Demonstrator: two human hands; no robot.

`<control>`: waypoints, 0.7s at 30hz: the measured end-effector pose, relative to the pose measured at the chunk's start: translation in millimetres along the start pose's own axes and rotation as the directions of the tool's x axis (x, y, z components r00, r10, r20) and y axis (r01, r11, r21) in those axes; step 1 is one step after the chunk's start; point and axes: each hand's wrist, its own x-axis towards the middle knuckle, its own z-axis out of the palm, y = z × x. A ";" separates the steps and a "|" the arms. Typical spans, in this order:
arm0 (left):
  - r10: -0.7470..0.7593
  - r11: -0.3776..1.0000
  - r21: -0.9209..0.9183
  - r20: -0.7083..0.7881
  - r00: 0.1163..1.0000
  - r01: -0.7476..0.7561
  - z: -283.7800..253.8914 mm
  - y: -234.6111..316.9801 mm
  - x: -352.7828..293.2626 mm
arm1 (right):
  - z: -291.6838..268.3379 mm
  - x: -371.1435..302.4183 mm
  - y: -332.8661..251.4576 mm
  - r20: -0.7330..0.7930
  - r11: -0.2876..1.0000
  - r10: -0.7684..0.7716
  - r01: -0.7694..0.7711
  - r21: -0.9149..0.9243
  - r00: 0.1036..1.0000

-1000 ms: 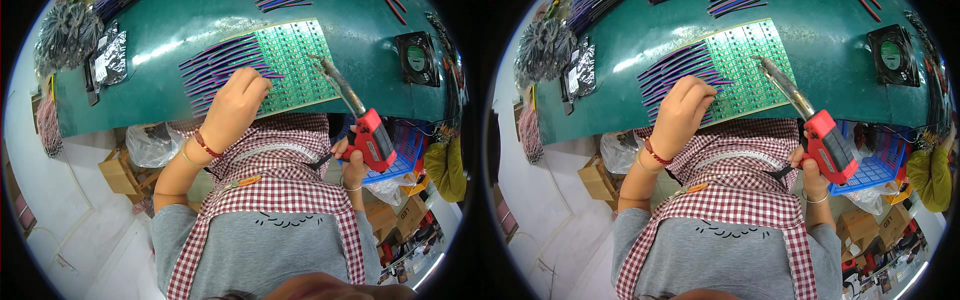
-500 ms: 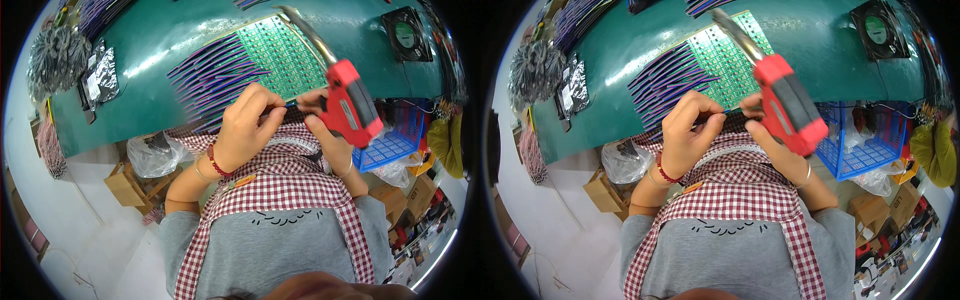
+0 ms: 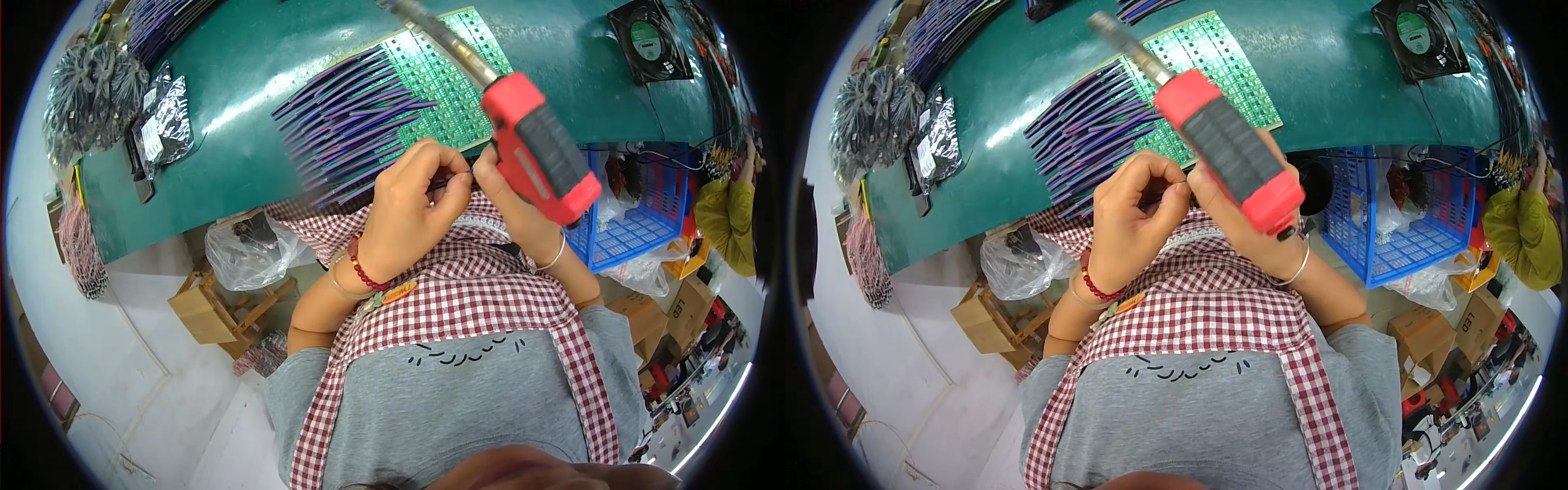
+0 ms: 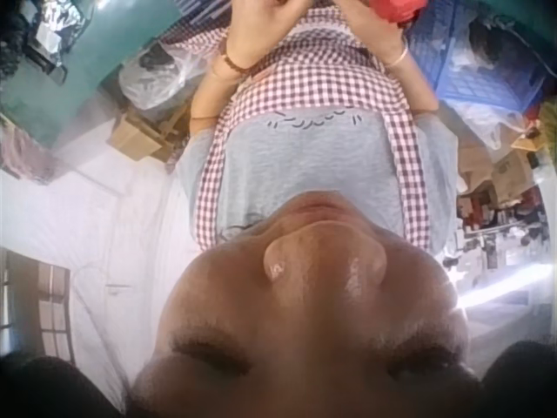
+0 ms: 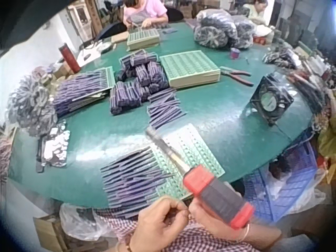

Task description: The person positions wire bundles onto a circuit board and solders them into place using a soldering tool.

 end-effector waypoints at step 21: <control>0.069 0.991 0.123 -0.137 0.988 -0.053 11.6 -0.8 -9.3 | 11.1 -10.6 8.2 -0.043 0.998 0.024 -0.022 0.054 0.999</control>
